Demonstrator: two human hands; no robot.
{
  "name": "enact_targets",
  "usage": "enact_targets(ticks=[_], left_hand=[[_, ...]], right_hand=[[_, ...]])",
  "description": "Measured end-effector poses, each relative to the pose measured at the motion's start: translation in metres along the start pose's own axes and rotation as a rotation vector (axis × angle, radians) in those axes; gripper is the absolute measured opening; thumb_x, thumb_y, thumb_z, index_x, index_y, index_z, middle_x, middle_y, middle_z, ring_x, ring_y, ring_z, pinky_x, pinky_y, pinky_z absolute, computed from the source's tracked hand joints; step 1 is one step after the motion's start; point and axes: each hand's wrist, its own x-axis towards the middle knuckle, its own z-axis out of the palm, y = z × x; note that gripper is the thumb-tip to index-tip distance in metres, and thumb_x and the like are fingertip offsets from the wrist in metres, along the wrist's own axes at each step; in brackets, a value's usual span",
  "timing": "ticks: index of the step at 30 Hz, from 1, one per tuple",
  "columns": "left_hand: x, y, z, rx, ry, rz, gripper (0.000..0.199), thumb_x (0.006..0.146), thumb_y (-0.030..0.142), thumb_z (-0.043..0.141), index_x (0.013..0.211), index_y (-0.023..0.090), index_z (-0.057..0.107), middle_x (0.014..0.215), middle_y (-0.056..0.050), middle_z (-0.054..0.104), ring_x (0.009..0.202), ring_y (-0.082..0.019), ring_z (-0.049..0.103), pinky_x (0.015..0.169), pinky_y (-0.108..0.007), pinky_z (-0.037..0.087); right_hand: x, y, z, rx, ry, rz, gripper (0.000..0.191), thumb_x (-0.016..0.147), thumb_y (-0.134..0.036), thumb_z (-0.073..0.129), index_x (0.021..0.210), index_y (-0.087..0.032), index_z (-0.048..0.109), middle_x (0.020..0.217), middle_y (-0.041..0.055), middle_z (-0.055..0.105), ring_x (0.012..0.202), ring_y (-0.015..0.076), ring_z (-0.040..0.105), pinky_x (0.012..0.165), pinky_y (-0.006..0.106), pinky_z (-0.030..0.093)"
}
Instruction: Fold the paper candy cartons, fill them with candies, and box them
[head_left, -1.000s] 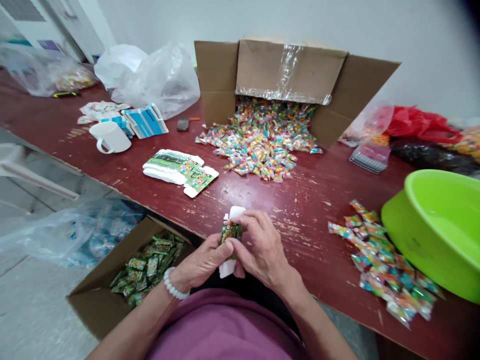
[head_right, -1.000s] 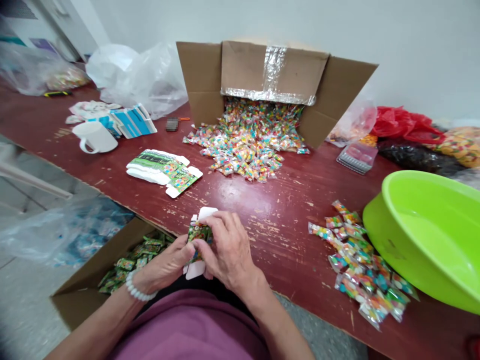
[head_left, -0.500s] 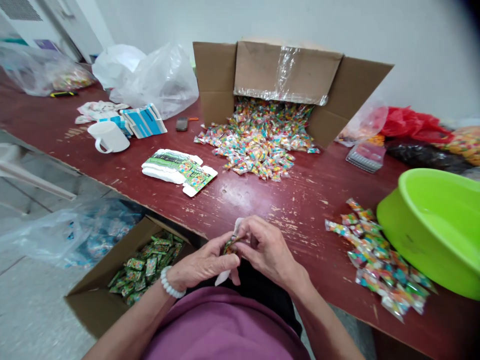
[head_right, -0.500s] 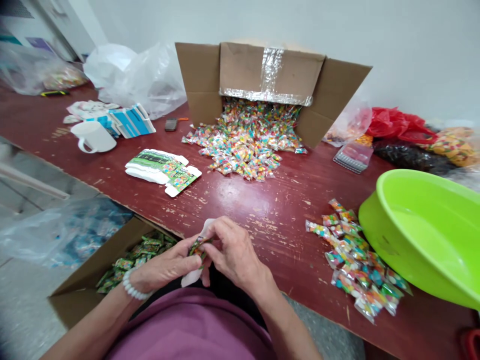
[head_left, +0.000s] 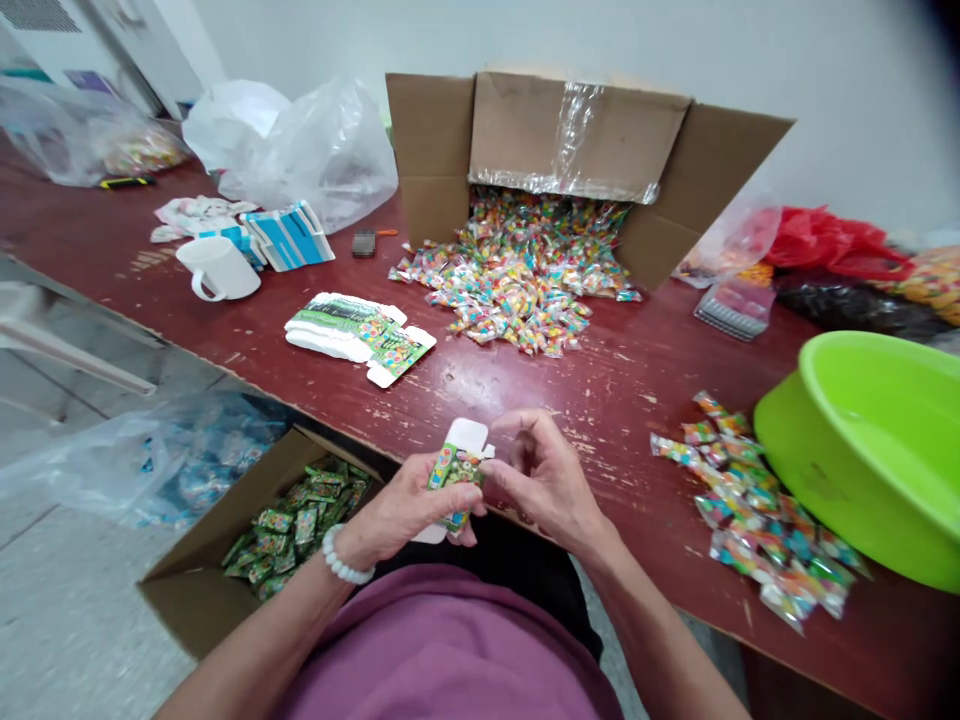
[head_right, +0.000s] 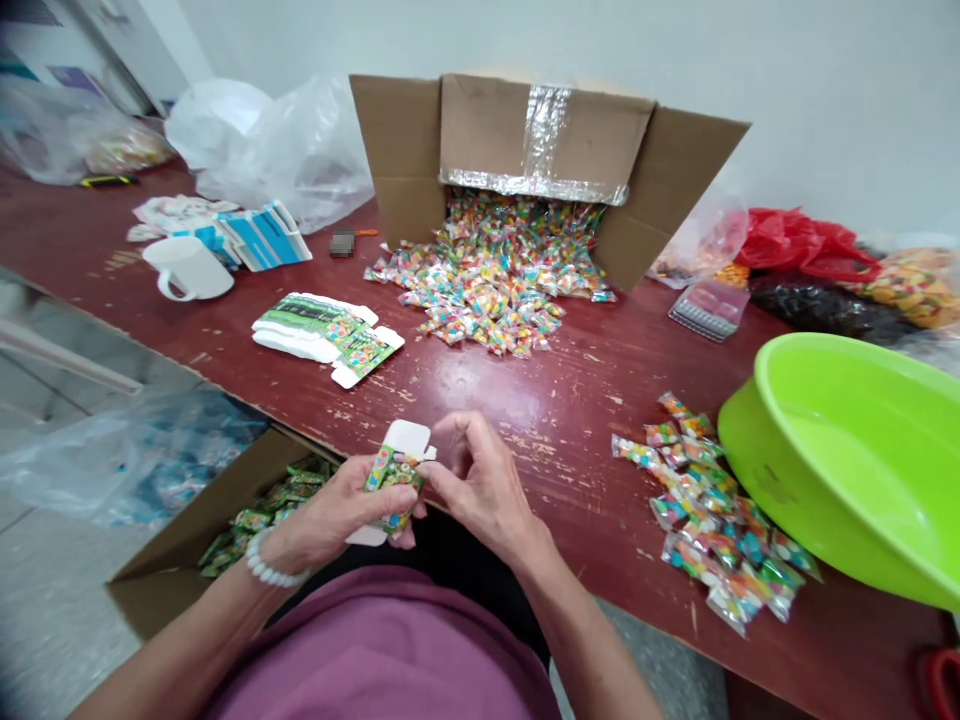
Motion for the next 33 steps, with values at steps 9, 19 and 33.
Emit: enact_targets(ticks=[9, 19, 33], left_hand=[[0.013, -0.005, 0.003, 0.129, 0.287, 0.217, 0.032, 0.08, 0.034, 0.073, 0.103, 0.015, 0.061, 0.092, -0.005, 0.07, 0.085, -0.018, 0.067, 0.076, -0.029, 0.055], [0.008, -0.015, 0.01, 0.17, 0.51, 0.388, 0.064, 0.082, 0.029, 0.072, 0.138, 0.023, 0.041, 0.114, -0.008, 0.071, 0.089, -0.019, 0.072, 0.079, -0.03, 0.057], [0.005, -0.005, -0.002, 0.336, 0.363, 0.334, 0.024, 0.092, 0.037, 0.06, 0.104, 0.018, 0.067, 0.098, -0.003, 0.071, 0.087, -0.018, 0.064, 0.079, -0.027, 0.051]], right_hand=[[0.008, 0.007, 0.012, -0.218, 0.191, -0.068, 0.032, 0.092, -0.039, 0.058, 0.068, -0.018, 0.061, 0.066, 0.0011, 0.059, 0.061, 0.0139, 0.054, 0.058, 0.026, 0.041], [0.007, 0.018, 0.033, 0.278, 0.222, 0.055, 0.042, 0.087, -0.035, 0.065, 0.126, -0.023, 0.052, 0.092, 0.0025, 0.072, 0.075, 0.016, 0.066, 0.066, 0.026, 0.053], [0.016, 0.017, 0.014, 0.498, 0.105, 0.221, 0.027, 0.069, -0.038, 0.084, 0.081, -0.018, 0.07, 0.077, 0.0001, 0.069, 0.066, 0.0123, 0.061, 0.067, 0.025, 0.051]])
